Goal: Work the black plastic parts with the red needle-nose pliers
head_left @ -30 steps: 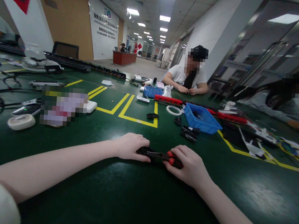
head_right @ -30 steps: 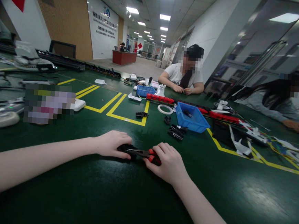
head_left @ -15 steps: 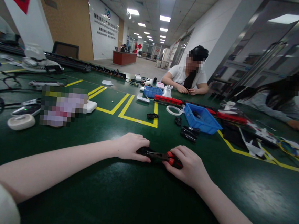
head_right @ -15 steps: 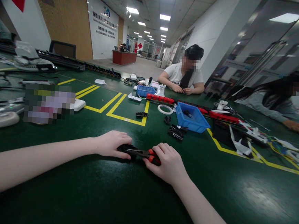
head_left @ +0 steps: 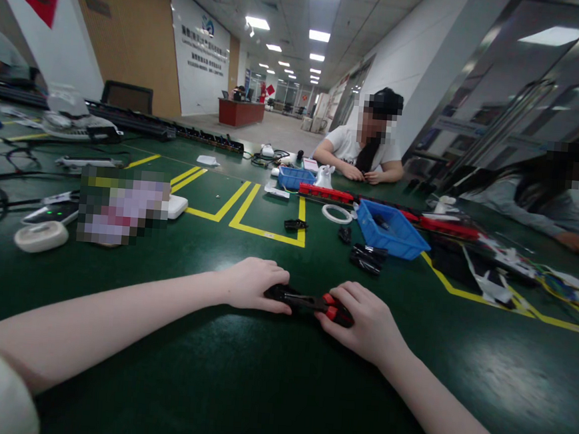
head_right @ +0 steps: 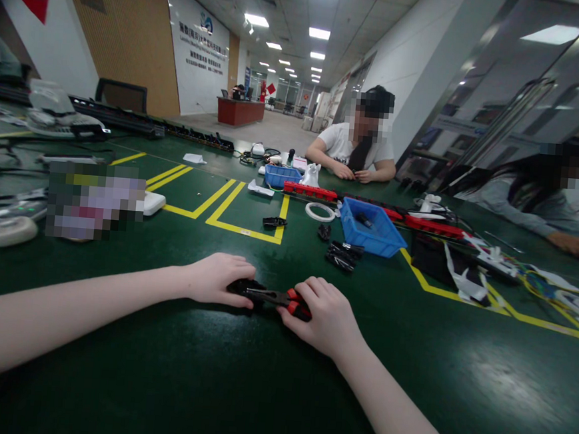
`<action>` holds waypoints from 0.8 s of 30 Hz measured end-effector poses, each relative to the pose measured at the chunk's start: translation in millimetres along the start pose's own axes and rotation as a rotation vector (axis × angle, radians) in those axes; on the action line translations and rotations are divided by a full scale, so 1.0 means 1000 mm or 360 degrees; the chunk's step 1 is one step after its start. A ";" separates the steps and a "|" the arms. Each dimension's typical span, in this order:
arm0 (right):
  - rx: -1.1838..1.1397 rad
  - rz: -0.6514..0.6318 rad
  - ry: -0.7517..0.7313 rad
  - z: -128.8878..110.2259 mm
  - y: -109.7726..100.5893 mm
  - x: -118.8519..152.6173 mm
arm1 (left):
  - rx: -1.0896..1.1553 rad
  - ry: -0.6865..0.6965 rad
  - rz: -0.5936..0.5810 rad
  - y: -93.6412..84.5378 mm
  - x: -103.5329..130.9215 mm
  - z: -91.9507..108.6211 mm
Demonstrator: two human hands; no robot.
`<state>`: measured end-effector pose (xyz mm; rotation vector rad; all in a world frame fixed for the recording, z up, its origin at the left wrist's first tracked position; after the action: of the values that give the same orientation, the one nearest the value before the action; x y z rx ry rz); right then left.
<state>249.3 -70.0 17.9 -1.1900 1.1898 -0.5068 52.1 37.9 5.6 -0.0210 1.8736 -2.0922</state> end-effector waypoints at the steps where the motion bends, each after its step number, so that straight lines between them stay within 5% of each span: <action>1: -0.0002 0.0003 0.0002 0.000 0.000 0.000 | 0.0004 -0.0004 -0.0004 0.000 0.000 0.000; 24: -0.0087 0.0095 0.0040 -0.001 0.000 -0.001 | 0.0032 -0.0008 0.0000 0.000 0.000 -0.001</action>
<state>247.8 -70.0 18.3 -1.1940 1.2639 -0.4482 52.1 38.4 5.5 -0.0211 1.8495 -2.1091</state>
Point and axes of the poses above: each hand's wrist, its own x-axis away from the middle knuckle, its own y-axis out of the palm, z = x × y, the point moved 3 cm from there along -x, towards the middle knuckle, and after that the axes turned 4 degrees about -x, right-handed, at the moved point
